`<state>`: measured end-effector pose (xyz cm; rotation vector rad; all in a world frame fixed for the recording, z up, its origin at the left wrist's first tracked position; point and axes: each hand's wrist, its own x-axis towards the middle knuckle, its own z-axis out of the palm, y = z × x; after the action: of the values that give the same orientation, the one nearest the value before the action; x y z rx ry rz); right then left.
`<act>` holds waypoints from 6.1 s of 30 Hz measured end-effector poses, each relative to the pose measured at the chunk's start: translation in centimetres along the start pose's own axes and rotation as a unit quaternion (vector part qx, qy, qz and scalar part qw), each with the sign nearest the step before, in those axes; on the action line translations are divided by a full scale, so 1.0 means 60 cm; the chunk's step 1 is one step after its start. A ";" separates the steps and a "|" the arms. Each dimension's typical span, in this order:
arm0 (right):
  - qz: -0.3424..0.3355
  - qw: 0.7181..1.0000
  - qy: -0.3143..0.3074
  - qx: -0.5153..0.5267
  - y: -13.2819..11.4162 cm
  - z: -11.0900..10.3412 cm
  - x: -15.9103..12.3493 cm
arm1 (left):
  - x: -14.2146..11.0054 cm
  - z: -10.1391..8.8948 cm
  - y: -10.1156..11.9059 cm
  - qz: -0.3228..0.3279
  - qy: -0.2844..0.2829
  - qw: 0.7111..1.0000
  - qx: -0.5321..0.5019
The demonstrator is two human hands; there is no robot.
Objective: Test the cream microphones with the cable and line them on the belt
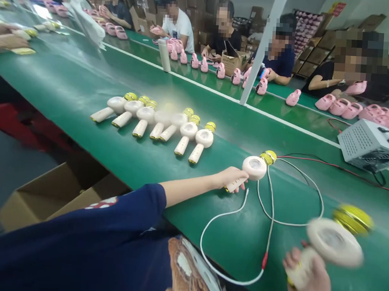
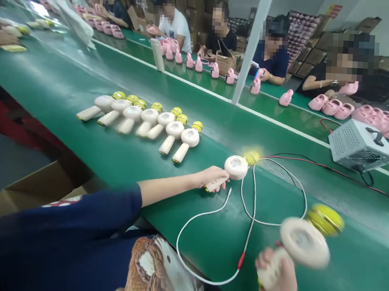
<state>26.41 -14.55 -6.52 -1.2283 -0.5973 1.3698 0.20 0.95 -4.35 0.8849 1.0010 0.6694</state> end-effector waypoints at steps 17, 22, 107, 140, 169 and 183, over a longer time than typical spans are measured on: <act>0.089 0.991 -0.082 0.063 0.022 0.171 0.167 | 0.058 0.003 -0.039 0.035 -0.130 0.964 -0.230; 0.050 0.990 -0.125 0.035 0.025 0.169 0.164 | 0.054 -0.003 -0.036 0.023 -0.176 0.957 -0.230; 0.161 0.943 -0.271 0.107 -0.002 0.129 0.161 | 0.056 -0.031 -0.017 -0.220 -0.375 0.842 -0.318; -0.288 0.915 -0.040 -0.281 0.033 0.173 0.150 | 0.026 -0.007 -0.054 0.227 0.000 0.925 0.304; 0.030 0.989 -0.111 0.088 -0.003 0.165 0.153 | 0.057 -0.002 -0.045 0.026 -0.260 0.937 -0.234; 0.104 0.987 -0.117 0.037 0.007 0.170 0.157 | 0.055 0.003 -0.042 -0.039 -0.233 0.935 -0.264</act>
<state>18.90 -2.89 -6.63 -1.1015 -0.5867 1.7118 1.88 2.33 -7.85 0.4876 0.3915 0.5823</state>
